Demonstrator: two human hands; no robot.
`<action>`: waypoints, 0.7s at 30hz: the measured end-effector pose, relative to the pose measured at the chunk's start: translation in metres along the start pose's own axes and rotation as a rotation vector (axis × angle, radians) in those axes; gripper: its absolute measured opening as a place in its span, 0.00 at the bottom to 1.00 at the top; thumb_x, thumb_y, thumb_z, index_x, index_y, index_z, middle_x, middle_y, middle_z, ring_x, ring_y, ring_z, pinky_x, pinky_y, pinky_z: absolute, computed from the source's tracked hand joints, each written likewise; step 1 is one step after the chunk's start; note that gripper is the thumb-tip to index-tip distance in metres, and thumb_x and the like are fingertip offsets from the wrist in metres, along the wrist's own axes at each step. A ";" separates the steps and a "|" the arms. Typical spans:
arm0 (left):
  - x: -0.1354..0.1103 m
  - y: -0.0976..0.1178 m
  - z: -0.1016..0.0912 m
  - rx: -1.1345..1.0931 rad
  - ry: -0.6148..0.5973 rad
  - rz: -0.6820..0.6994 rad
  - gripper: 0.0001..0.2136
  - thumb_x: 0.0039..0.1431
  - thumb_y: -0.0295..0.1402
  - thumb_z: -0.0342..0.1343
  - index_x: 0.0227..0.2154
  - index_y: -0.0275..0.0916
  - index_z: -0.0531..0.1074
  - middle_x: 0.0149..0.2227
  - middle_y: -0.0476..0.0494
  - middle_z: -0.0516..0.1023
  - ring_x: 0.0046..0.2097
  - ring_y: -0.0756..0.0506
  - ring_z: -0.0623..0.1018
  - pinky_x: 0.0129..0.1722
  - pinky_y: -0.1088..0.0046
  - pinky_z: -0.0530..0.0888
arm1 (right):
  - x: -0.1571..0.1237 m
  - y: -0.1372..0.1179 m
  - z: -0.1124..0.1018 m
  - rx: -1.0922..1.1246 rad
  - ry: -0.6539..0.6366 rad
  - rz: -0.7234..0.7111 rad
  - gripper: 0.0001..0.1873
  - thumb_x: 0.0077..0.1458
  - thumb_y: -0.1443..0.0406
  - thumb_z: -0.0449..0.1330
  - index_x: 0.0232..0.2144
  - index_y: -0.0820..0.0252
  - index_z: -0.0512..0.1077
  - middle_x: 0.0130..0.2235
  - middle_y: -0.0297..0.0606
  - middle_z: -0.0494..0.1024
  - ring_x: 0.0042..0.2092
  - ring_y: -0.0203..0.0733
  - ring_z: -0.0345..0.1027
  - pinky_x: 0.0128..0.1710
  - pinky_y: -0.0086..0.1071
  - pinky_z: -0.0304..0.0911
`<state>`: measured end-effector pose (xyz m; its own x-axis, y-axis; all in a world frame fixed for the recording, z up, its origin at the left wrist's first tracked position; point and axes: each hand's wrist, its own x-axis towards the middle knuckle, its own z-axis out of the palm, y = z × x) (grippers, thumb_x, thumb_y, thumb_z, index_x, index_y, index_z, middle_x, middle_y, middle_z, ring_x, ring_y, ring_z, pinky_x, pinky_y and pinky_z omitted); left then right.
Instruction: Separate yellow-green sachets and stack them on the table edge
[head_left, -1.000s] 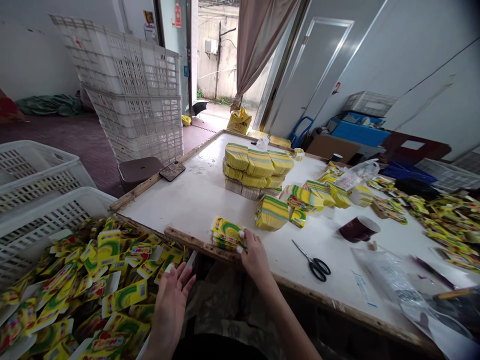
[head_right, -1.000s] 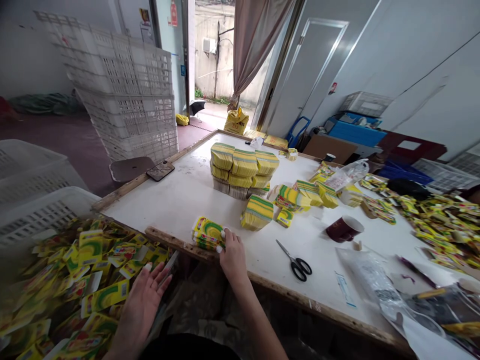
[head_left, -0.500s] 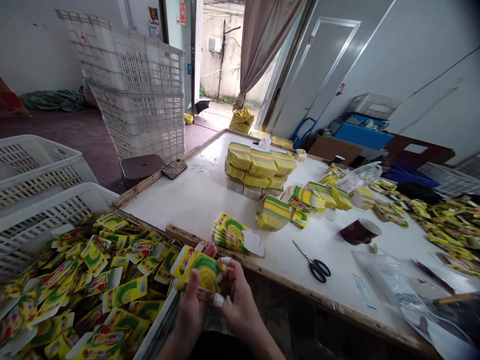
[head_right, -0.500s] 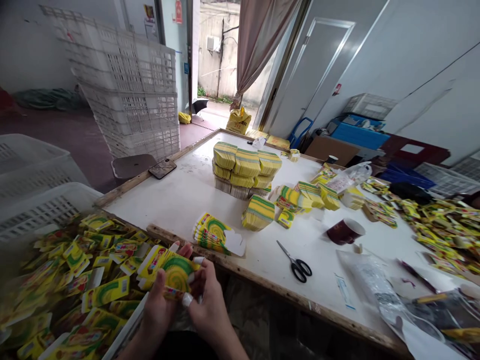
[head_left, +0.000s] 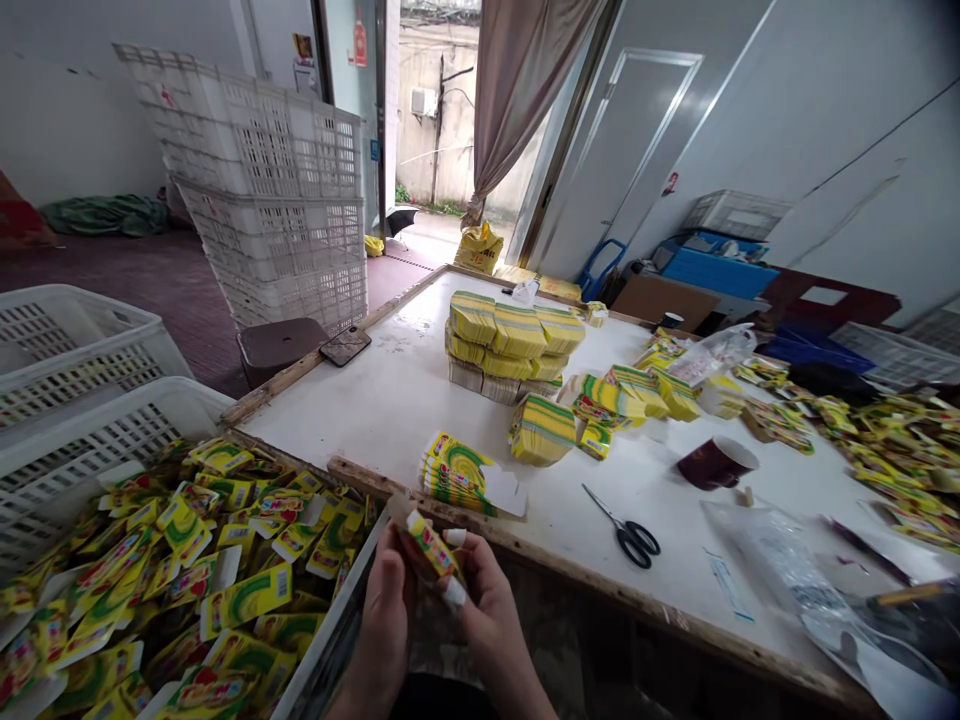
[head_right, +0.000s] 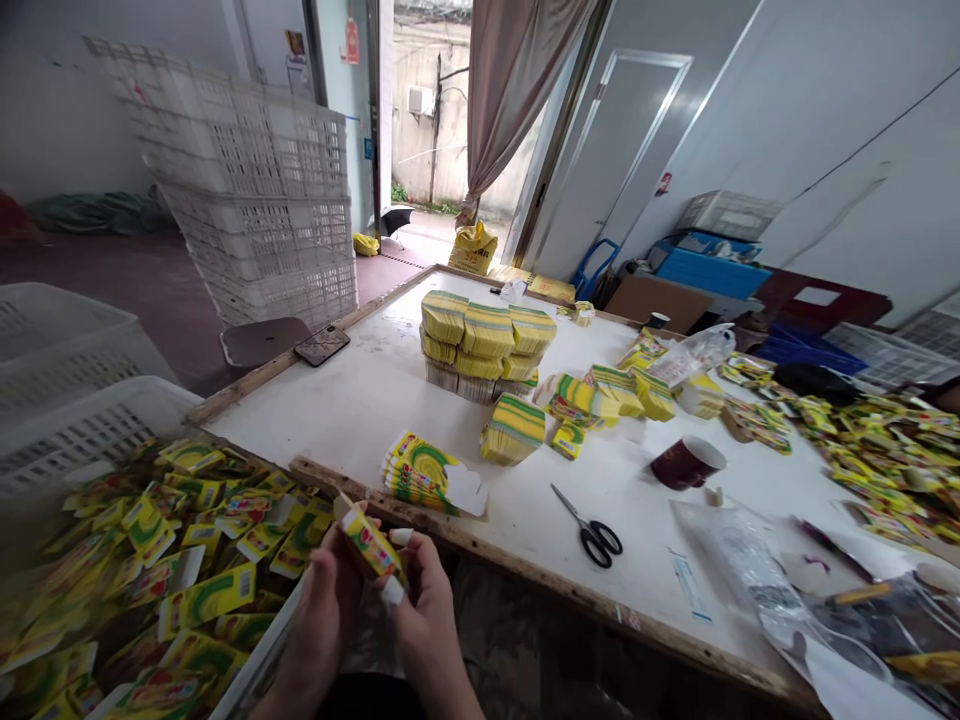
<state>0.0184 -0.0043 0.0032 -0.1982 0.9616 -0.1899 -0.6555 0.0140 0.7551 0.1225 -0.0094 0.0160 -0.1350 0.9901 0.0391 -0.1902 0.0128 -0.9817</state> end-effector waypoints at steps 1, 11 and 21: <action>0.000 0.000 0.000 0.022 0.000 -0.028 0.23 0.49 0.51 0.61 0.43 0.41 0.74 0.41 0.43 0.80 0.43 0.41 0.78 0.42 0.67 0.75 | 0.002 0.000 -0.004 0.000 0.018 -0.010 0.17 0.54 0.58 0.61 0.45 0.55 0.69 0.37 0.36 0.77 0.39 0.43 0.71 0.42 0.33 0.66; 0.011 0.012 -0.020 0.107 -0.008 -0.057 0.14 0.44 0.38 0.68 0.35 0.38 0.79 0.32 0.46 0.83 0.34 0.45 0.80 0.38 0.72 0.76 | 0.004 -0.006 -0.026 -0.290 -0.003 -0.056 0.10 0.53 0.62 0.60 0.36 0.56 0.79 0.32 0.36 0.77 0.36 0.43 0.70 0.38 0.32 0.66; 0.019 0.069 -0.024 0.420 -0.268 -0.003 0.37 0.29 0.34 0.74 0.50 0.40 0.73 0.51 0.32 0.76 0.53 0.31 0.74 0.55 0.55 0.67 | -0.002 -0.022 -0.042 -0.990 -0.193 -0.361 0.16 0.58 0.70 0.54 0.42 0.48 0.78 0.32 0.38 0.77 0.35 0.43 0.68 0.36 0.36 0.66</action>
<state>-0.0481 0.0081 0.0364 0.0340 0.9973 -0.0658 -0.2946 0.0729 0.9528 0.1678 -0.0058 0.0300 -0.3967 0.8671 0.3013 0.6121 0.4945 -0.6171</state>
